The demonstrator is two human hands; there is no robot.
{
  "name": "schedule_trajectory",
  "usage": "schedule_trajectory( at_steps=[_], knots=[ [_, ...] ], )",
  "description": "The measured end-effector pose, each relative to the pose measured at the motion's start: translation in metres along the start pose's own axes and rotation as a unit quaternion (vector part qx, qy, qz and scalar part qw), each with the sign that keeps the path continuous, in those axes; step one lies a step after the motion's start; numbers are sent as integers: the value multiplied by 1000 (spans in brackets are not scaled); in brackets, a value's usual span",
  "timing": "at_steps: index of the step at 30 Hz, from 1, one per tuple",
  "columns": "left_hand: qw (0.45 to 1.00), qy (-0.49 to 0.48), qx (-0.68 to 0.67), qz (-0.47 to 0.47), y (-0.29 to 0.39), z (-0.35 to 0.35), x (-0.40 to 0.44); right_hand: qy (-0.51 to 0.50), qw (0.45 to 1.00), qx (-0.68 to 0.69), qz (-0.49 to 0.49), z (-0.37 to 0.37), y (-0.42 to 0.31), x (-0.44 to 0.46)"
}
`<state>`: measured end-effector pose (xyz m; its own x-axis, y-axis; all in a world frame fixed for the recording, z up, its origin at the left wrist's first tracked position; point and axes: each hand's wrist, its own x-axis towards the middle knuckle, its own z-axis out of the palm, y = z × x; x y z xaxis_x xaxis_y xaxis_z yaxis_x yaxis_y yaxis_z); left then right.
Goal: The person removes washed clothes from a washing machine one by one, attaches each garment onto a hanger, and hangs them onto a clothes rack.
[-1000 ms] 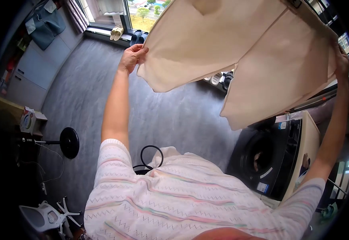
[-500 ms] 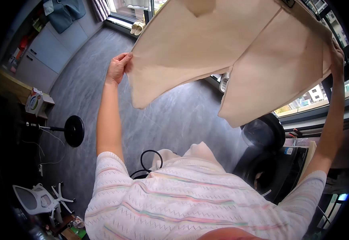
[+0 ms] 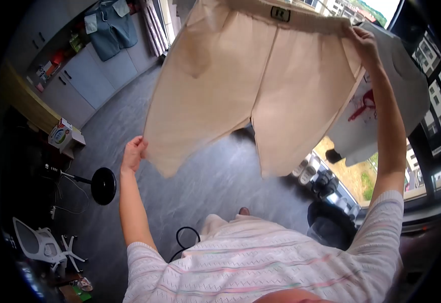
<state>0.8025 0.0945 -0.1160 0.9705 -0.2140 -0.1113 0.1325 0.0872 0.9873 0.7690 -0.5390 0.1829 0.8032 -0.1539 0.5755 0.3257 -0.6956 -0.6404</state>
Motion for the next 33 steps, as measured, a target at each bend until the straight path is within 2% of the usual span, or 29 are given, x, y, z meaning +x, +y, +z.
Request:
schedule_trajectory(
  at_steps=[2,3,6,9,14,17,21,28,33],
  knots=[
    [998,-8,42,-36,-3,-1,-4,20,998,51,-8,43,18,27],
    [997,-2,61,-55,-5,-3,-3,14,999,29,16,62,18,39],
    [997,39,21,-63,-13,-26,15,-12,998,39,42,113,21,72],
    [996,68,-5,-52,2,-51,53,-9,999,-3,36,169,26,127],
    [998,55,-19,-30,12,-104,139,14,998,-34,43,240,30,198],
    [999,41,-24,-13,31,-125,192,23,997,-46,54,267,38,241],
    [998,27,-56,4,64,-157,287,39,984,-156,73,312,27,321],
    [995,33,-65,64,97,-158,417,51,979,-186,72,363,66,445],
    [993,50,-36,98,100,-142,478,84,973,-214,24,377,111,490]
  ],
)
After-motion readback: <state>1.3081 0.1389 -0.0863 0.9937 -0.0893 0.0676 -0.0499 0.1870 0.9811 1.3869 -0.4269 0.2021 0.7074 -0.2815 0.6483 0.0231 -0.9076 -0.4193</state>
